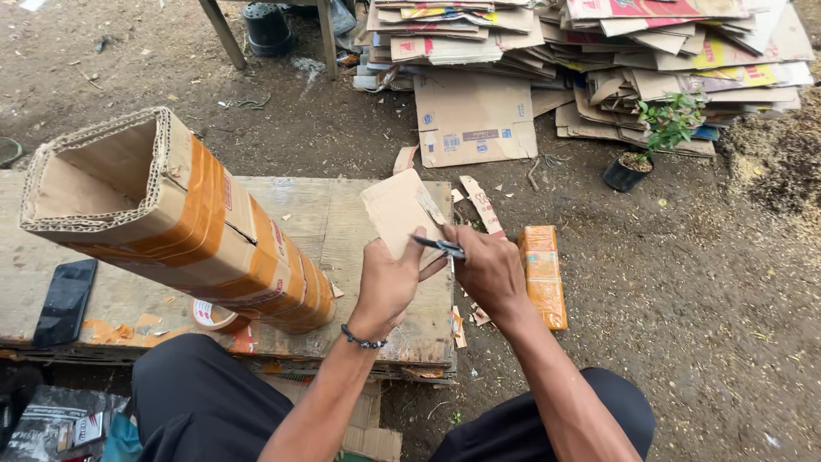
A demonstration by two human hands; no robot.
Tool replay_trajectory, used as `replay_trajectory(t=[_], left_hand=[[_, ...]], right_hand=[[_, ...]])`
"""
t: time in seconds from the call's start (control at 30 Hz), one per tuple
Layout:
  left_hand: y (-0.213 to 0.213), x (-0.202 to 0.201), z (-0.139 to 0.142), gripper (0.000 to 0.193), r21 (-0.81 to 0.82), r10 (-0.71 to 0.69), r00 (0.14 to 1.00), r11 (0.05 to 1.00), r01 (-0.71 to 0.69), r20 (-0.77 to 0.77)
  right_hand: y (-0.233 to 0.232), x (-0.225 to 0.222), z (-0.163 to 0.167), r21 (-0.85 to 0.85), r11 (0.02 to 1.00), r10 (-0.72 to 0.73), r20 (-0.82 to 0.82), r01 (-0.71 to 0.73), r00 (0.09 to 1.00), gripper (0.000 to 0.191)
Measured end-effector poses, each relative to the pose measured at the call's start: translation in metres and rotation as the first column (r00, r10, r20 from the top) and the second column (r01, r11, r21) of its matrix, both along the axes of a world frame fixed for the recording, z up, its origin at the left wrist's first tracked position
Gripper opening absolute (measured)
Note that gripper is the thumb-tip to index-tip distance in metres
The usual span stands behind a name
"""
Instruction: The person assembles a hexagonal cardboard container by taping a cardboard tube and cutting a hexagonal lid from a flat piece of cardboard. They use a utility knife to trim the lid to fit the container and place it on top.
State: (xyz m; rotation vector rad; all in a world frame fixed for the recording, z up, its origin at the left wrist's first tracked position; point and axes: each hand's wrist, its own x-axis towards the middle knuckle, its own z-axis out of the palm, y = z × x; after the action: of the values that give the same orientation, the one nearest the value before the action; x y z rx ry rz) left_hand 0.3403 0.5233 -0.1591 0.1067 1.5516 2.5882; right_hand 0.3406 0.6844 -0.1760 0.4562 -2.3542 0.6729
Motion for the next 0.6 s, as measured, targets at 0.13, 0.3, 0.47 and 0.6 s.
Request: replay_trajectory(t=[0.13, 0.3, 0.47, 0.6], left_hand=[[0.004, 0.006, 0.012, 0.032, -0.027, -0.057, 0.998, 0.998, 0.057, -0.01], [-0.011, 0.043, 0.041, 0.038, -0.155, -0.276, 0.957, 0.945, 0.287, 0.093], [-0.035, 0.055, 0.049, 0.039, -0.138, -0.306, 0.943, 0.936, 0.322, 0.13], [-0.034, 0.059, 0.046, 0.036, -0.048, -0.296, 0.953, 0.953, 0.299, 0.066]], right_hand=[[0.007, -0.007, -0.01, -0.129, 0.988, -0.084, -0.019, 0.081, 0.996, 0.02], [0.078, -0.035, 0.017, 0.002, 0.812, -0.563, 0.268, 0.584, 0.782, 0.036], [0.09, -0.017, 0.024, -0.049, 0.778, -0.445, 0.662, 0.626, 0.604, 0.025], [0.056, 0.0, 0.03, -0.261, 0.886, -0.213, 0.506, 0.384, 0.836, 0.032]])
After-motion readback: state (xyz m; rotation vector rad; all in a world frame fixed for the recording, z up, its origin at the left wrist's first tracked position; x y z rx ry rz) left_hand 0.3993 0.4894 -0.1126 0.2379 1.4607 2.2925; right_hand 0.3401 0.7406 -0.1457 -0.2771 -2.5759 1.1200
